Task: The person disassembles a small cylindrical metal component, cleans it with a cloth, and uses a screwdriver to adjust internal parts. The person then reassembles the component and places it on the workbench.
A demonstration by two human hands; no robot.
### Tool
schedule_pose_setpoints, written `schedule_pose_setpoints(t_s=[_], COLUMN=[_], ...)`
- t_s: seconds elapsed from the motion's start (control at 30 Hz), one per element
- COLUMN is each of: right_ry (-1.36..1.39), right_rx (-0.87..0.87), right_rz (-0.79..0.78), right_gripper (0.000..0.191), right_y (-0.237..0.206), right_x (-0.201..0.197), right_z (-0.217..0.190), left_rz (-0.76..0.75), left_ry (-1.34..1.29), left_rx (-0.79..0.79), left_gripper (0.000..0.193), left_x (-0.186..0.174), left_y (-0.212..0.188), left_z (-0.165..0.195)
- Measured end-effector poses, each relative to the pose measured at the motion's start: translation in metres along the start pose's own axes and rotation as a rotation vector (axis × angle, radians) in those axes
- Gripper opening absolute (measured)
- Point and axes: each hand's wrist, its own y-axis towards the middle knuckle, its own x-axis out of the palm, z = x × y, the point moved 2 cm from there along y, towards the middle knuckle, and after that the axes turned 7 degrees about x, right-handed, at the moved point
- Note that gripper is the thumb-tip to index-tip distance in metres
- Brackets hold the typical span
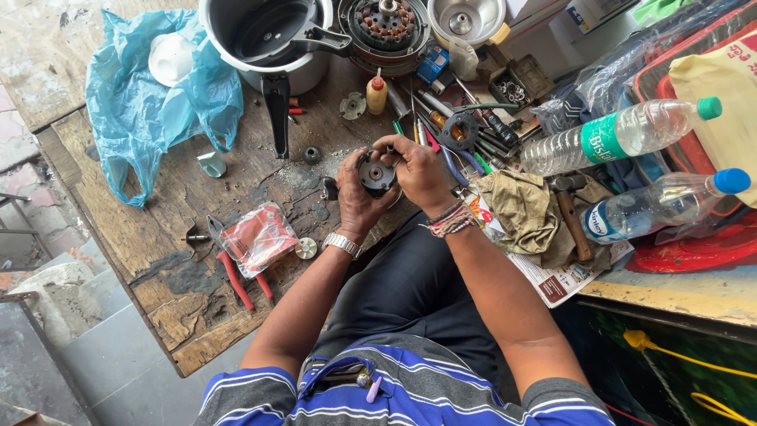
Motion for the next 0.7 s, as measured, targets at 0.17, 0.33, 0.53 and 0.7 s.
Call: schedule_pose_setpoints(t_s=[0.17, 0.33, 0.53, 0.7], right_ry=[-0.082, -0.04, 0.053, 0.048], right_rx=[0.027, -0.118, 0.137, 0.103], right_rz=[0.096, -0.01, 0.021, 0.038], right_gripper=[0.022, 0.03, 0.022, 0.014], right_y=[-0.001, -0.001, -0.002, -0.001], right_x=[0.002, -0.008, 0.002, 0.0], right_z=[0.0, -0.006, 0.012, 0.006], left_rz=[0.002, 0.001, -0.006, -0.011], left_ry=[0.006, 0.021, 0.017, 0.007], left_rx=[-0.002, 0.015, -0.004, -0.017], left_gripper=[0.092, 0.093, 0.093, 0.093], left_x=[0.0, 0.001, 0.0, -0.001], left_y=[0.0, 0.0, -0.001, 0.0], left_z=[0.001, 0.0, -0.001, 0.0])
